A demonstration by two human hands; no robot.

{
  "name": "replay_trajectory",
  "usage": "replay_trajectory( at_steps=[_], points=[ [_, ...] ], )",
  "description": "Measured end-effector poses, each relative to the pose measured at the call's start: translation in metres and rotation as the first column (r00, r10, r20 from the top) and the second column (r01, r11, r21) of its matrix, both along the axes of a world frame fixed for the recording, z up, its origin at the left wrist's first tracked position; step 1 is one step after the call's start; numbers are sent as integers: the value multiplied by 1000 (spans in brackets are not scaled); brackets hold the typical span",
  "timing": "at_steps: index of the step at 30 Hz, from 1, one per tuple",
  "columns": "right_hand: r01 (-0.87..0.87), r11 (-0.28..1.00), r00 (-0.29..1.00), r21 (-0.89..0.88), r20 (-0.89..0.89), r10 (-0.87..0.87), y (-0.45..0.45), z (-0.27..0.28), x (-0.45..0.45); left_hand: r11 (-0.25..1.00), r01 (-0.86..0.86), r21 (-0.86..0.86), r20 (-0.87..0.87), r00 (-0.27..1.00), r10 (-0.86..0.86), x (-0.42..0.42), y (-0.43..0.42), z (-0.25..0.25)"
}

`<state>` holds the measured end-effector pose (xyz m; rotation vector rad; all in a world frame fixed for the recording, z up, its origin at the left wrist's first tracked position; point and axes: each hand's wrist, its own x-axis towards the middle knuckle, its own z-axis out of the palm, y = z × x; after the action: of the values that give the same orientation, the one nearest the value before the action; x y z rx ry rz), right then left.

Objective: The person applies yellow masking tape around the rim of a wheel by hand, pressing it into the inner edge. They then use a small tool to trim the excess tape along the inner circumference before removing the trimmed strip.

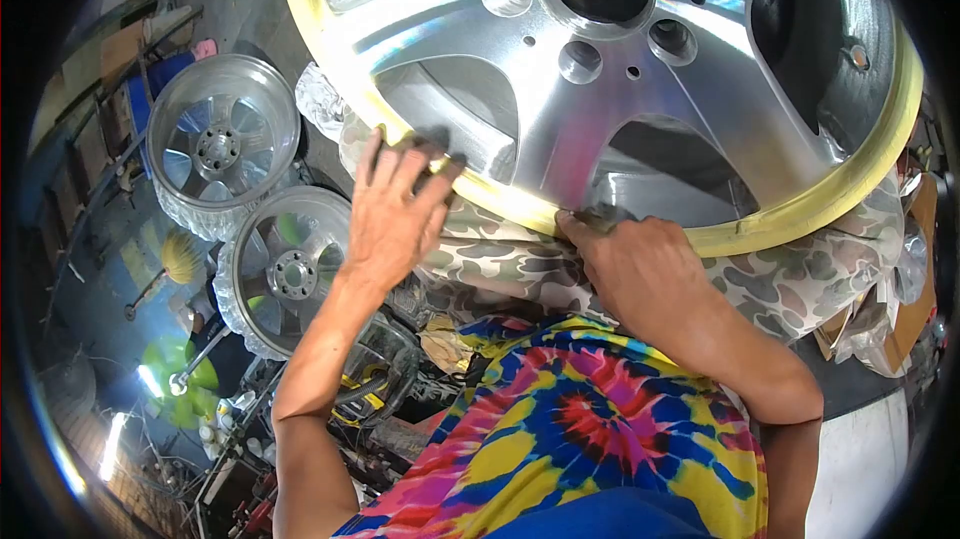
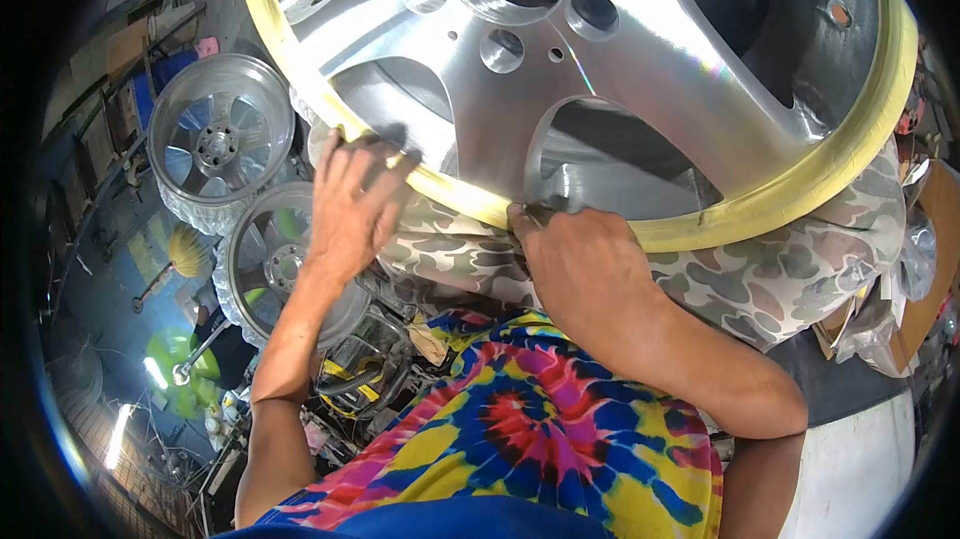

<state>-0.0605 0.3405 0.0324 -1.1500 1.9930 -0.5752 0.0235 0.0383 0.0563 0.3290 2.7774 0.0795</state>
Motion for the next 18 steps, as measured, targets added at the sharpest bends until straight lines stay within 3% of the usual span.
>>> replay_trajectory(
  at_steps=[9,13,15,18],
  points=[
    [74,997,995,3,69,-74,4,6,-15,984,63,169,66,995,-75,13,28,-6],
    [168,984,966,-65,210,-151,19,9,-46,974,36,224,54,997,-50,15,29,-12],
    [319,898,935,-303,255,-246,26,9,-54,974,65,218,26,997,-72,13,29,-12],
    [248,940,958,-233,203,-203,32,10,-54,971,61,230,1,998,-63,12,30,-12]
  ],
)
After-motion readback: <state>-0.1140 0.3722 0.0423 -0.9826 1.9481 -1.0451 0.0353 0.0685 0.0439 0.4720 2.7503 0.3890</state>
